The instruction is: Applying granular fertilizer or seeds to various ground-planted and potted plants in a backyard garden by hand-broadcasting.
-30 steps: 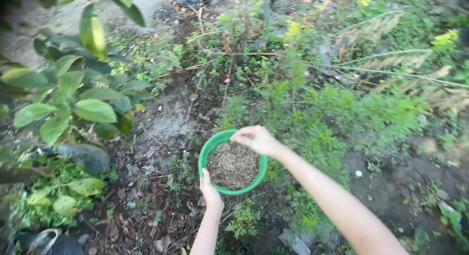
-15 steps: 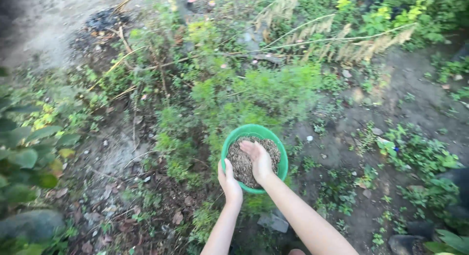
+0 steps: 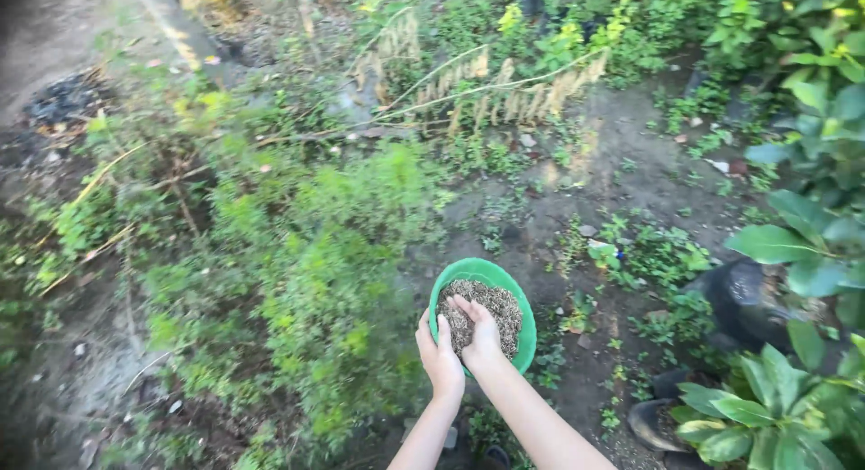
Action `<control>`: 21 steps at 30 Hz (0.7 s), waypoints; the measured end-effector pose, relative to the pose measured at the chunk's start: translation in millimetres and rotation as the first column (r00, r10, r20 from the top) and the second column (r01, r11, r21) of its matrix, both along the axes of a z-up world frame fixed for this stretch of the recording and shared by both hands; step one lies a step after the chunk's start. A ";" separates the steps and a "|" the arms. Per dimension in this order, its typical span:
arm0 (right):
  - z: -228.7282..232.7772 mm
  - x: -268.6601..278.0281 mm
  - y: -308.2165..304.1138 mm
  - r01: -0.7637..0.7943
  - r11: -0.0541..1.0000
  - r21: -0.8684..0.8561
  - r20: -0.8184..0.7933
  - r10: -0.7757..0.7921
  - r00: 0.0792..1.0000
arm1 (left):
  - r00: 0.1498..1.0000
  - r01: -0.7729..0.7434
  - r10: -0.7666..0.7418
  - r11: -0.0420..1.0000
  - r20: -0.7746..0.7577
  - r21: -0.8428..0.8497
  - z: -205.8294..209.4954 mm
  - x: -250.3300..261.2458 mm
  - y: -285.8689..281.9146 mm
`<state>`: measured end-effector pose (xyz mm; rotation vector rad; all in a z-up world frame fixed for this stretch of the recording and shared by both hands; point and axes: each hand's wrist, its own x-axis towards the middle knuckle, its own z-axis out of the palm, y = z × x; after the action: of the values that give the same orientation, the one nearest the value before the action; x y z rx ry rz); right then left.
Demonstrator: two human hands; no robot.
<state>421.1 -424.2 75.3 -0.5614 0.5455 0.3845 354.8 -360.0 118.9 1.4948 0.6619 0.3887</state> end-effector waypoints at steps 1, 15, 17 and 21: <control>-0.7 5.1 -13.1 0.020 1.000 0.003 0.000 -0.020 1.000 | 1.000 0.020 -0.020 1.000 0.000 0.003 -8.3 7.6 -12.2; -20.6 104.3 -127.1 0.326 0.906 0.272 -0.146 -0.296 0.944 | 0.972 0.217 -0.174 0.926 0.160 -0.310 -4.3 97.4 -88.5; -11.6 122.5 -133.5 0.288 0.920 0.266 -0.103 -0.270 0.957 | 0.966 0.227 -0.173 0.923 0.193 -0.310 -2.1 120.1 -92.2; -30.8 182.5 -148.0 0.174 0.965 0.197 0.009 -0.179 0.984 | 0.964 0.237 -0.178 0.915 0.199 -0.328 -6.9 179.7 -94.8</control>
<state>603.7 -572.3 44.5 -0.3250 0.5215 0.2569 534.5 -454.8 112.0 1.1636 0.4076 0.2138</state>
